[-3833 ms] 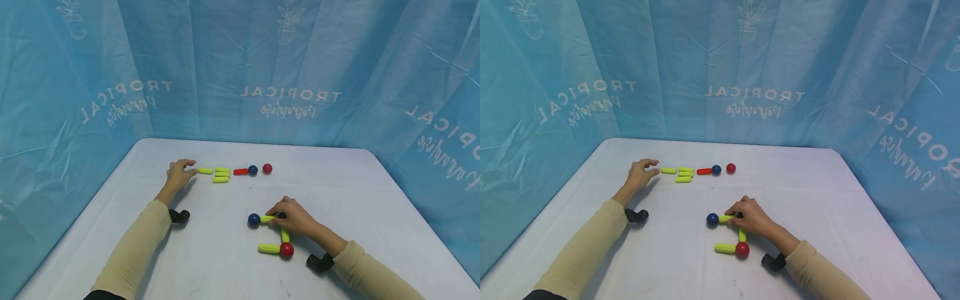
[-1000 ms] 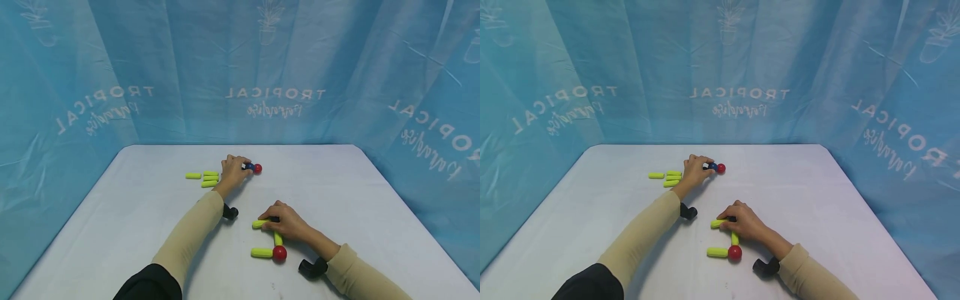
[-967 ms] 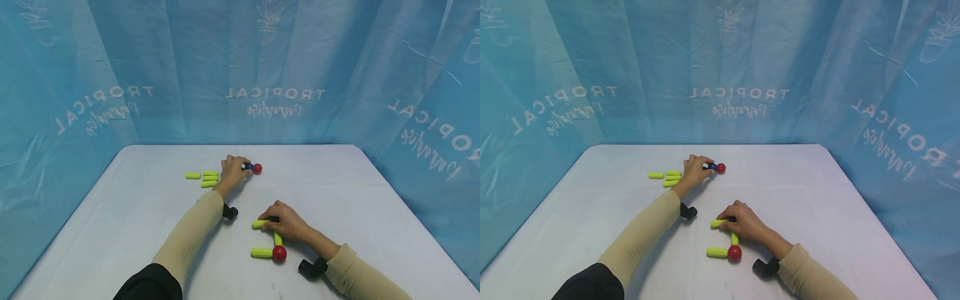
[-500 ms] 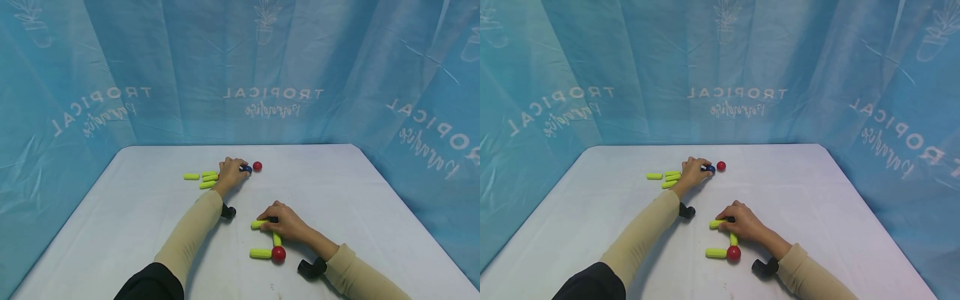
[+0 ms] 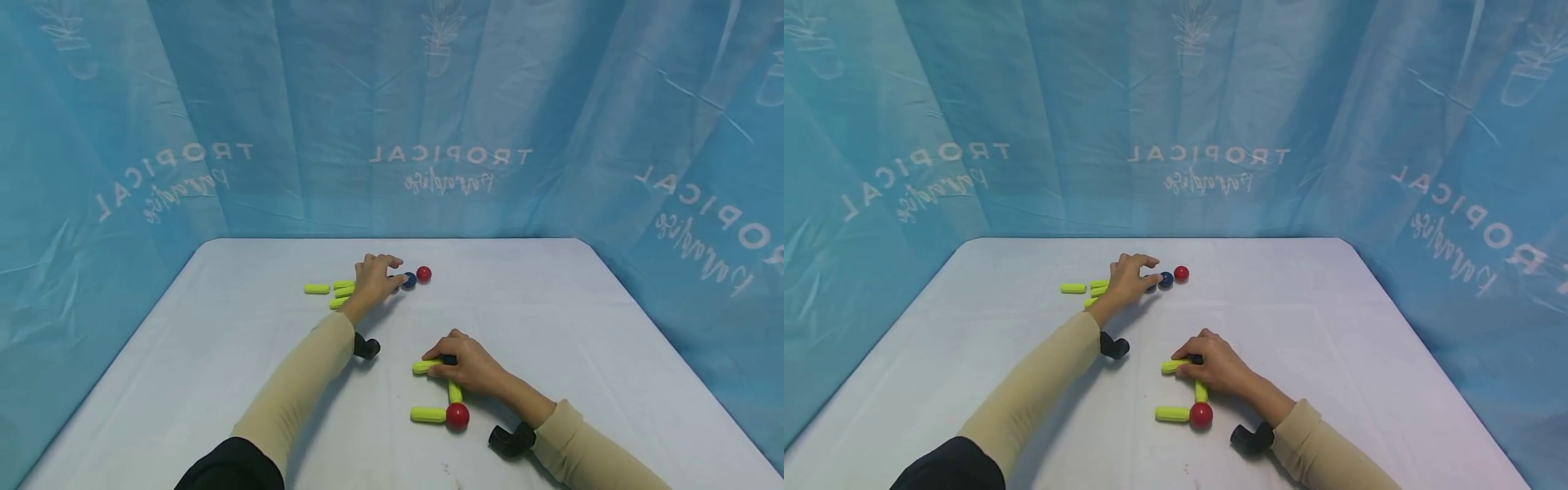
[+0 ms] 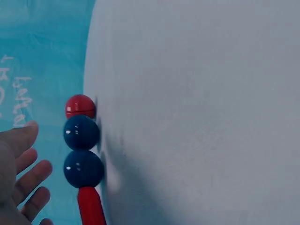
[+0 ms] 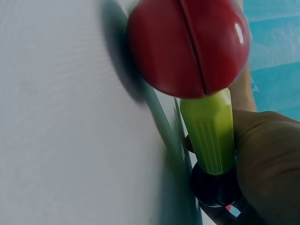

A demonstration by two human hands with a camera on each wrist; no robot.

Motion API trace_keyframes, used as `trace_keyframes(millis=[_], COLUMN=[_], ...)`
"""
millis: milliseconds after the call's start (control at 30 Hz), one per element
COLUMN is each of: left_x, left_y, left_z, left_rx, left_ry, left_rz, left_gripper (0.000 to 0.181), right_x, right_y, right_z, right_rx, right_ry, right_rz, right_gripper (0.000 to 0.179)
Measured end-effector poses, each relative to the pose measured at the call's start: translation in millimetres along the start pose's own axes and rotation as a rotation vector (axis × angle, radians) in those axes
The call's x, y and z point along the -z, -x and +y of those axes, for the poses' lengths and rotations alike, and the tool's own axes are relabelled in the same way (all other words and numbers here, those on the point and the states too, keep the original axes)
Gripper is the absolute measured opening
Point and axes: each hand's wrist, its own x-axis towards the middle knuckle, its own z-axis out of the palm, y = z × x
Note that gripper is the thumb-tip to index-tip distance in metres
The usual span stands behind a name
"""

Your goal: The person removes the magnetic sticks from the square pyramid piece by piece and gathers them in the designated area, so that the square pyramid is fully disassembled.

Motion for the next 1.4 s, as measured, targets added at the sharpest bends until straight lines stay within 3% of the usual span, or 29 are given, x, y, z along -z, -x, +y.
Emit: trace_keyframes(millis=[167,367,600,767,933,1167,1400], left_x=[17.8,39.2,47.4,43.0,36.1,27.7,25.6], left_y=[22.1,66.1,121.7,151.9,173.2,192.8,198.2], left_z=[0.2,-1.9,-8.8,-10.0,-7.1,0.3,2.2], left_rx=[-0.004,-0.043,-0.103,-0.126,-0.149,-0.140,-0.141], left_ry=[0.104,0.199,0.210,0.204,0.229,0.242,0.246], left_rz=[0.111,0.178,0.139,0.067,0.007,-0.046,-0.056], left_gripper=[0.030,0.024,0.020,0.021,0.022,0.022,0.022], right_x=[-4,-10,-11,-8,-8,-8,-9], right_y=[-4.7,-15.0,-20.1,-17.6,-12.7,-5.5,0.4], right_z=[-6,-18,-26,-32,-36,-40,-43], right_rx=[0.005,0.030,0.051,-0.030,-0.136,-0.284,-0.287], right_ry=[0.008,0.022,0.080,0.106,0.155,0.196,0.173], right_rz=[-0.022,-0.076,-0.096,-0.050,0.003,0.003,0.025], right_gripper=[0.022,0.025,0.029,0.038,0.049,0.060,0.051])
